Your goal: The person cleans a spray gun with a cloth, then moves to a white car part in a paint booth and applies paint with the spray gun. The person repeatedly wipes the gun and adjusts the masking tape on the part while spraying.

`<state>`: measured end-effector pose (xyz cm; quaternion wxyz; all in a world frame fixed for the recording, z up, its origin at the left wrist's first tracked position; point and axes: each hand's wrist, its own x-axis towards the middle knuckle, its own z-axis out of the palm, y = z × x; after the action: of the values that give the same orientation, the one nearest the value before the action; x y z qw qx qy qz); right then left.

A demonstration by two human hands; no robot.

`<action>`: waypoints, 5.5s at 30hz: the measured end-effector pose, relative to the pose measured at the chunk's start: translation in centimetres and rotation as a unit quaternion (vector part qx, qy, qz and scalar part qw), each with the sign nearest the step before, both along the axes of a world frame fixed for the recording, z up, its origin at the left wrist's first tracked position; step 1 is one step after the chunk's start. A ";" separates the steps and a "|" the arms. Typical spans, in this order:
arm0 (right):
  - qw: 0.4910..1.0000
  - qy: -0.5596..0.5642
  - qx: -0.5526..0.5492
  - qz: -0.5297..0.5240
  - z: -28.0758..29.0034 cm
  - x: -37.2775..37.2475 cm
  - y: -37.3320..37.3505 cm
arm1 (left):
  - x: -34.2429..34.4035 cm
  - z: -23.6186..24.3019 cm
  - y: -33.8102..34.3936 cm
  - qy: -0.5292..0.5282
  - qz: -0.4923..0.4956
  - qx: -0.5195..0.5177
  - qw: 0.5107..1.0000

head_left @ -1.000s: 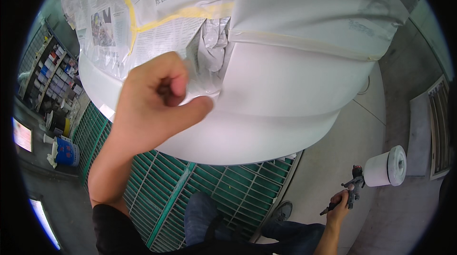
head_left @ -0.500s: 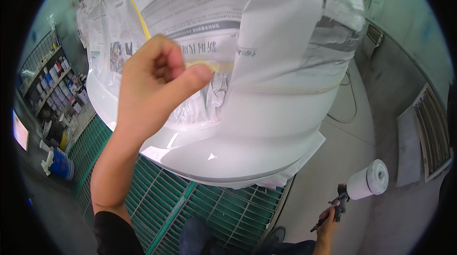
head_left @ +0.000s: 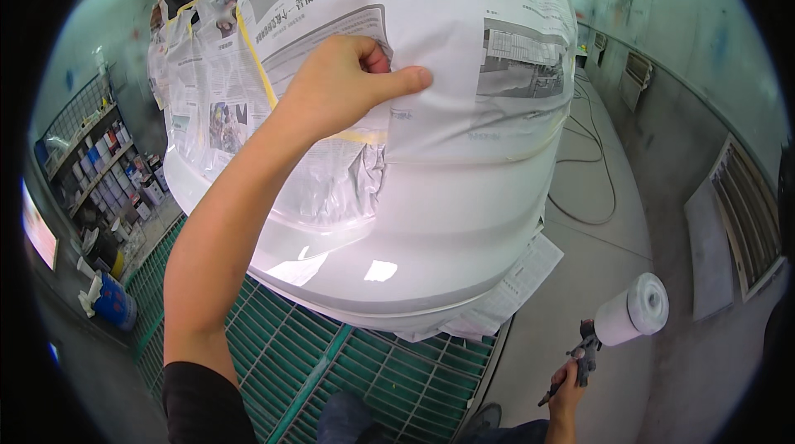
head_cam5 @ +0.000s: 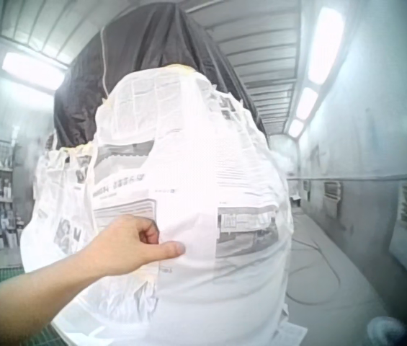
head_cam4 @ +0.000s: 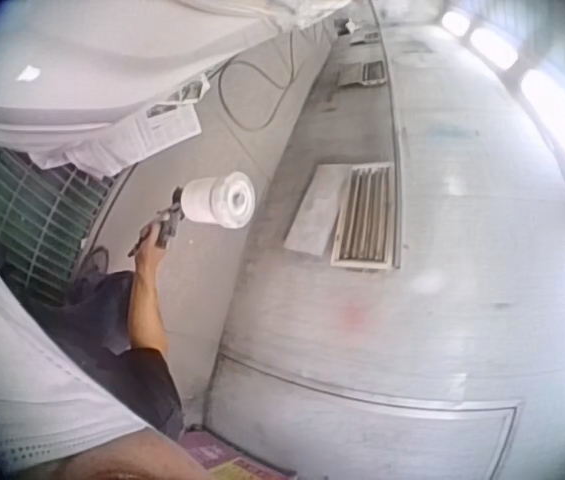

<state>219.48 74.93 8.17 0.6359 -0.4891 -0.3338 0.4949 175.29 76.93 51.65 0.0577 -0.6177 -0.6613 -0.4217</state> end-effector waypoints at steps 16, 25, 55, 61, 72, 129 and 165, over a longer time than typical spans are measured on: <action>1.000 0.006 0.005 -0.001 1.2 0.3 -0.8 | -0.4 -1.3 -0.5 0.087 0.034 0.008 0.996; 0.999 -0.014 0.026 -0.019 0.8 1.1 -0.5 | -7.9 -1.1 -4.7 -0.279 -0.384 -0.142 0.869; 0.999 -0.038 0.001 -0.003 -2.4 0.1 1.0 | 2.3 -57.6 -30.2 -0.388 0.128 -0.342 0.846; 0.999 -0.042 0.000 -0.027 -2.6 0.7 1.5 | 2.9 -62.4 -31.6 -0.301 0.116 -0.403 0.856; 0.998 -0.036 -0.028 -0.051 -3.0 0.3 1.9 | 1.9 -63.8 -30.8 -0.323 0.147 -0.405 0.842; 0.997 -0.070 -0.044 -0.004 -2.6 0.3 0.5 | -2.4 -16.6 -3.3 -0.160 -0.050 -0.021 0.986; 0.996 -0.080 -0.029 0.016 -2.0 0.2 0.0 | -1.8 -16.2 -3.4 -0.117 -0.024 -0.014 0.993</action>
<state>219.65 74.90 6.16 0.5847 -0.5395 -0.3770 0.4742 173.53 73.51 35.43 -0.0392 -0.5807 -0.6542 -0.4830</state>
